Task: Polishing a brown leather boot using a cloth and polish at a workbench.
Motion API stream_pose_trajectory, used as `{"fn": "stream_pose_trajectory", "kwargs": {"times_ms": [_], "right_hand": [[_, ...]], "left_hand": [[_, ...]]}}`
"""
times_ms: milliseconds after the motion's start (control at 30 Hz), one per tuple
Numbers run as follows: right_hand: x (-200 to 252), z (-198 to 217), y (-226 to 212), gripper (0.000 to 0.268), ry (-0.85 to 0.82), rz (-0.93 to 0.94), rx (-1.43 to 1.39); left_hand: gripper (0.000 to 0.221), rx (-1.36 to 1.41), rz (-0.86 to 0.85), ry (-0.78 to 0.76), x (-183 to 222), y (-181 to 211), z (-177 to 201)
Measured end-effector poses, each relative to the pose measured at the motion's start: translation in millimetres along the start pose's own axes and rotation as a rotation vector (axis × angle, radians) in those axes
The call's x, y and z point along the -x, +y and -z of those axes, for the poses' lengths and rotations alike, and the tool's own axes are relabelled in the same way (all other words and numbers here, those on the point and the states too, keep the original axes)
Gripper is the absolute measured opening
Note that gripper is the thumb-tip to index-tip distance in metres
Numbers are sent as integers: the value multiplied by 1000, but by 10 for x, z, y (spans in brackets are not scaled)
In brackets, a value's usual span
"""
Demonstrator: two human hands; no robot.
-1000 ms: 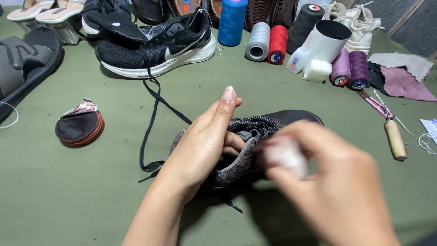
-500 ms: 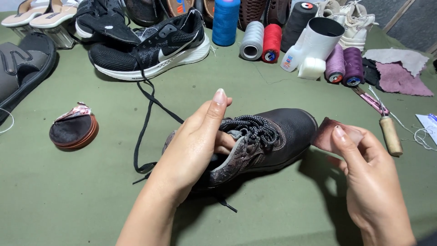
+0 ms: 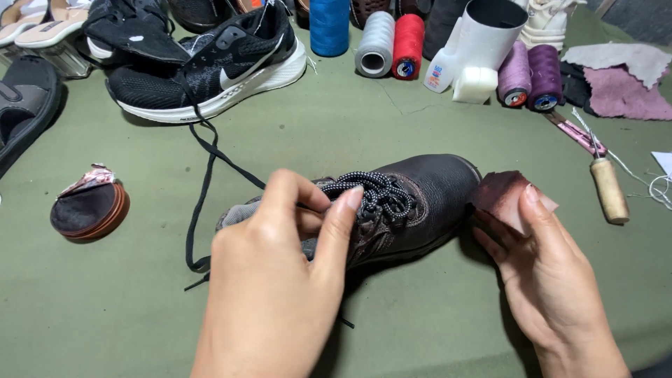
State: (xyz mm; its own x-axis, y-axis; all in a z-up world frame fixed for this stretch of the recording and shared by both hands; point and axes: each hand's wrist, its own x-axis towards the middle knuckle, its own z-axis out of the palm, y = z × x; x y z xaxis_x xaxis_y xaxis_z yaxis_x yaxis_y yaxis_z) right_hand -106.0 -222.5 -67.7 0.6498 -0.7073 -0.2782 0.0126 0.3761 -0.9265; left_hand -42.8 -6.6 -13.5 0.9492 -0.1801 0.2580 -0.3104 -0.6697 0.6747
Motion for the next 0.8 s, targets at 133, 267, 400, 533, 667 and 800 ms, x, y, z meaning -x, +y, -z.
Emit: {"fn": "stream_pose_trajectory", "kwargs": {"times_ms": [133,267,400,533,667,800], "right_hand": [[-75,82,116,33,-22,37,-83],[-112,159,161,32,-27,29,-115],[-120,190,193,30,-40,18,-144],[-119,165,212,29,-72,15,-164],[-71,88,188,28,-108,21,-170],[-50,67,184,24,-111,14,-210]], "left_hand": [[38,-221,199,-239,-46,136,-57],[45,-292,257,-309,-126,260,-157],[56,-366,325,-369,-196,375,-208],[69,-429,406,-408,-256,458,-212],[83,-476,492,-439,-311,520,-144],[71,-412,491,-394,-370,429,-142]]}}
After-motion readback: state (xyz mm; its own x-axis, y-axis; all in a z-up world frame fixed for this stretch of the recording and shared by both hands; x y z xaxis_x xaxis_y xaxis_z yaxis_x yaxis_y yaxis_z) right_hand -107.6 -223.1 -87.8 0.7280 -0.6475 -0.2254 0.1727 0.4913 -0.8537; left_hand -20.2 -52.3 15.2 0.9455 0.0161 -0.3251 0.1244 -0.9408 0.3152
